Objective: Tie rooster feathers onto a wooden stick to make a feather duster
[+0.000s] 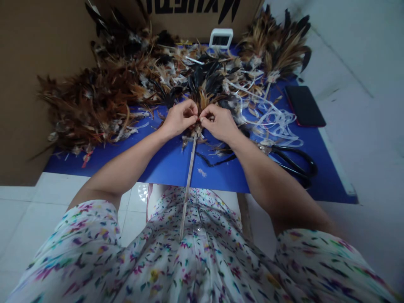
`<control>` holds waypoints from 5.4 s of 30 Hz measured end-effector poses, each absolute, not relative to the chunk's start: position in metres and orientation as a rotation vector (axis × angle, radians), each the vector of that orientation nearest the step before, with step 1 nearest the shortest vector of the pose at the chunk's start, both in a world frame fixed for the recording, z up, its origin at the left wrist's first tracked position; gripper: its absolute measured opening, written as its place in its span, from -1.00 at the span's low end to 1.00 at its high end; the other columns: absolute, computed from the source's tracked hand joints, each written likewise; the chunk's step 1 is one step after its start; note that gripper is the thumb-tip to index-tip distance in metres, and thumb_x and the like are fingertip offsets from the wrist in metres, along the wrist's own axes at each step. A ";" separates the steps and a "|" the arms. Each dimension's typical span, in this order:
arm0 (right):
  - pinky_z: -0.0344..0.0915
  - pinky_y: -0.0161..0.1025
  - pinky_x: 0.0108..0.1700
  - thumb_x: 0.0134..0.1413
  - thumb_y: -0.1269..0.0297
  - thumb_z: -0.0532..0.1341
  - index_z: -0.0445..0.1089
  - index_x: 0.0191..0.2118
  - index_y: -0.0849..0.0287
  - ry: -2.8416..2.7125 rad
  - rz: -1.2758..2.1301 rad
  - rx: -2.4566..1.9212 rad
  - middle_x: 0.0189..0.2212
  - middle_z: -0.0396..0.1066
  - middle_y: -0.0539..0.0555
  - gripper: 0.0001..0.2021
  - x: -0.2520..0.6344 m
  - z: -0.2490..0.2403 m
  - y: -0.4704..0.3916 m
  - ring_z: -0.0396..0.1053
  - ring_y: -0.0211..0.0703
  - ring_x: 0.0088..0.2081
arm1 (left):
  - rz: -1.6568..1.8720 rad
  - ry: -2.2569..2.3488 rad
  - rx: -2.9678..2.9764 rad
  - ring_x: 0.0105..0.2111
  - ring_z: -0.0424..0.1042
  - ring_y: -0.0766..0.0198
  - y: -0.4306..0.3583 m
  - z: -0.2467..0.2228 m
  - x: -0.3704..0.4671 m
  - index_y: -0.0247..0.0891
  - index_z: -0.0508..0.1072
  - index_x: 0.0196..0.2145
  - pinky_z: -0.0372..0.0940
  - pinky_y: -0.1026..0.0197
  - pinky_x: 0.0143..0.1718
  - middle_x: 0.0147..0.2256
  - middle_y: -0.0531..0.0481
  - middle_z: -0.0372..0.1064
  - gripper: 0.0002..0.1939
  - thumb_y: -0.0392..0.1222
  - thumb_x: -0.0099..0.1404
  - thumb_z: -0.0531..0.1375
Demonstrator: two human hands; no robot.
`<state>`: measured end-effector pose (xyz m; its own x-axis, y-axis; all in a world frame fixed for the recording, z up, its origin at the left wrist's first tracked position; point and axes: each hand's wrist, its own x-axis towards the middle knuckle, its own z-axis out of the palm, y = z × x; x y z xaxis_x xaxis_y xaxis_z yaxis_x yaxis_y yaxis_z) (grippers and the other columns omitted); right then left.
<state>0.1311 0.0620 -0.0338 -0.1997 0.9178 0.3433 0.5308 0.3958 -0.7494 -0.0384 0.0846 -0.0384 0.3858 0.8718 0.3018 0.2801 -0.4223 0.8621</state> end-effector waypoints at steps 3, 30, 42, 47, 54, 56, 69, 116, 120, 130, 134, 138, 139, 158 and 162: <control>0.22 -0.24 -0.27 -0.06 0.42 0.16 0.35 -0.45 0.18 -1.858 0.629 -1.251 -0.51 0.39 -0.02 -0.96 0.131 -0.033 0.061 0.25 -0.27 -0.46 | 1.009 1.011 1.918 -0.58 0.37 0.43 0.084 -0.038 -0.038 -0.27 0.37 -0.38 0.31 0.34 -0.48 -0.53 0.13 0.39 -0.93 -0.35 0.13 0.19; 0.22 -0.22 -0.26 -0.02 0.42 0.16 0.36 -0.43 0.16 -1.910 0.546 -1.257 -0.43 0.45 0.03 -0.94 0.127 -0.033 0.057 0.31 -0.21 -0.40 | 0.961 1.449 2.099 -0.41 0.44 0.30 0.063 -0.023 -0.026 -0.29 0.52 -0.41 0.32 0.25 -0.28 -0.41 0.00 0.54 -0.86 -0.37 0.01 0.21; 0.25 -0.21 -0.24 -0.04 0.44 0.13 0.33 -0.43 0.14 -1.922 0.520 -1.217 -0.43 0.44 0.05 -0.92 0.125 -0.037 0.059 0.33 -0.18 -0.37 | 1.017 1.473 2.175 -0.36 0.41 0.29 0.060 -0.030 -0.027 -0.27 0.53 -0.40 0.29 0.22 -0.22 -0.40 -0.01 0.52 -0.83 -0.39 0.09 0.14; 0.24 -0.21 -0.23 -0.03 0.45 0.13 0.30 -0.44 0.13 -1.928 0.499 -1.216 -0.42 0.43 0.05 -0.92 0.124 -0.038 0.060 0.32 -0.18 -0.37 | 0.978 1.489 2.188 -0.34 0.42 0.27 0.060 -0.029 -0.028 -0.27 0.54 -0.37 0.30 0.19 -0.18 -0.36 -0.03 0.53 -0.81 -0.39 0.13 0.14; 0.23 -0.21 -0.22 -0.02 0.45 0.13 0.30 -0.44 0.13 -1.931 0.512 -1.225 -0.42 0.42 0.04 -0.92 0.124 -0.037 0.060 0.32 -0.17 -0.35 | 0.943 1.492 2.266 -0.22 0.40 0.21 0.063 -0.036 -0.032 -0.23 0.52 -0.33 0.30 0.13 -0.07 -0.32 -0.05 0.46 -0.83 -0.38 0.19 0.14; 0.22 -0.21 -0.23 -0.01 0.44 0.13 0.30 -0.43 0.13 -1.933 0.521 -1.226 -0.42 0.42 0.04 -0.92 0.125 -0.037 0.060 0.32 -0.17 -0.34 | 0.926 1.485 2.275 -0.22 0.39 0.19 0.065 -0.038 -0.034 -0.23 0.51 -0.33 0.30 0.11 -0.07 -0.32 -0.07 0.43 -0.85 -0.36 0.21 0.14; 0.22 -0.22 -0.23 -0.01 0.44 0.14 0.34 -0.43 0.15 -1.971 0.552 -1.227 -0.43 0.43 0.04 -0.93 0.124 -0.035 0.060 0.33 -0.18 -0.36 | 0.525 1.246 2.237 -0.43 0.32 0.32 0.091 -0.020 -0.048 -0.31 0.50 -0.49 0.24 0.22 -0.26 -0.51 0.04 0.36 -0.89 -0.36 0.13 0.18; 0.22 -0.21 -0.23 0.01 0.43 0.13 0.35 -0.40 0.19 -2.011 0.546 -1.214 -0.41 0.43 0.07 -0.93 0.125 -0.036 0.060 0.33 -0.18 -0.35 | 0.429 1.314 2.338 -0.38 0.38 0.33 0.081 -0.004 -0.047 -0.37 0.55 -0.39 0.24 0.26 -0.22 -0.45 0.00 0.47 -0.81 -0.23 0.14 0.16; 0.22 -0.22 -0.22 0.00 0.44 0.12 0.34 -0.40 0.18 -2.007 0.542 -1.215 -0.41 0.42 0.06 -0.93 0.125 -0.037 0.061 0.32 -0.19 -0.36 | 0.426 1.304 2.376 -0.32 0.42 0.30 0.075 0.000 -0.048 -0.35 0.56 -0.32 0.25 0.26 -0.18 -0.38 -0.03 0.50 -0.79 -0.28 0.18 0.13; 0.23 -0.20 -0.22 -0.01 0.44 0.12 0.33 -0.39 0.15 -2.001 0.539 -1.222 -0.40 0.42 0.06 -0.92 0.125 -0.037 0.060 0.33 -0.16 -0.33 | 0.420 1.351 2.469 -0.23 0.44 0.21 0.069 -0.005 -0.044 -0.34 0.55 -0.25 0.26 0.20 -0.12 -0.31 -0.10 0.51 -0.71 -0.37 0.15 0.07; 0.23 -0.20 -0.22 -0.01 0.44 0.12 0.34 -0.39 0.15 -2.004 0.525 -1.229 -0.39 0.43 0.07 -0.92 0.126 -0.037 0.061 0.33 -0.15 -0.32 | 0.469 1.376 2.435 -0.27 0.44 0.23 0.067 -0.003 -0.044 -0.31 0.56 -0.27 0.26 0.20 -0.14 -0.34 -0.07 0.51 -0.72 -0.37 0.12 0.09; 0.22 -0.20 -0.22 0.00 0.44 0.12 0.34 -0.39 0.16 -2.005 0.538 -1.232 -0.38 0.43 0.07 -0.92 0.126 -0.038 0.061 0.33 -0.16 -0.33 | 0.499 1.416 2.379 -0.31 0.44 0.25 0.065 0.001 -0.044 -0.30 0.57 -0.30 0.26 0.20 -0.16 -0.37 -0.04 0.51 -0.75 -0.35 0.10 0.12; 0.22 -0.20 -0.21 0.00 0.44 0.12 0.34 -0.39 0.17 -2.006 0.541 -1.229 -0.38 0.43 0.07 -0.92 0.126 -0.038 0.061 0.33 -0.16 -0.33 | 0.508 1.420 2.367 -0.32 0.44 0.25 0.064 0.001 -0.044 -0.29 0.56 -0.31 0.27 0.20 -0.17 -0.38 -0.04 0.51 -0.76 -0.34 0.09 0.13; 0.22 -0.21 -0.24 -0.03 0.45 0.11 0.34 -0.40 0.15 -2.006 0.525 -1.209 -0.42 0.42 0.05 -0.91 0.125 -0.036 0.058 0.32 -0.17 -0.36 | 0.644 1.436 2.394 -0.38 0.42 0.29 0.061 -0.002 -0.046 -0.26 0.46 -0.35 0.26 0.26 -0.27 -0.45 0.03 0.46 -0.80 -0.36 0.02 0.12; 0.22 -0.21 -0.22 -0.04 0.46 0.10 0.30 -0.42 0.14 -2.021 0.495 -1.213 -0.44 0.39 0.05 -0.92 0.125 -0.036 0.058 0.30 -0.16 -0.37 | 0.623 1.430 2.450 -0.36 0.42 0.27 0.061 -0.004 -0.047 -0.26 0.46 -0.37 0.26 0.23 -0.22 -0.45 0.02 0.45 -0.80 -0.36 0.02 0.11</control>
<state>0.1246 0.0577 -0.0358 -0.3011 0.8744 0.3805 0.5993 0.4839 -0.6377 -0.0465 0.0614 -0.0042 0.4312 0.8694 0.2412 0.7685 -0.4940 0.4068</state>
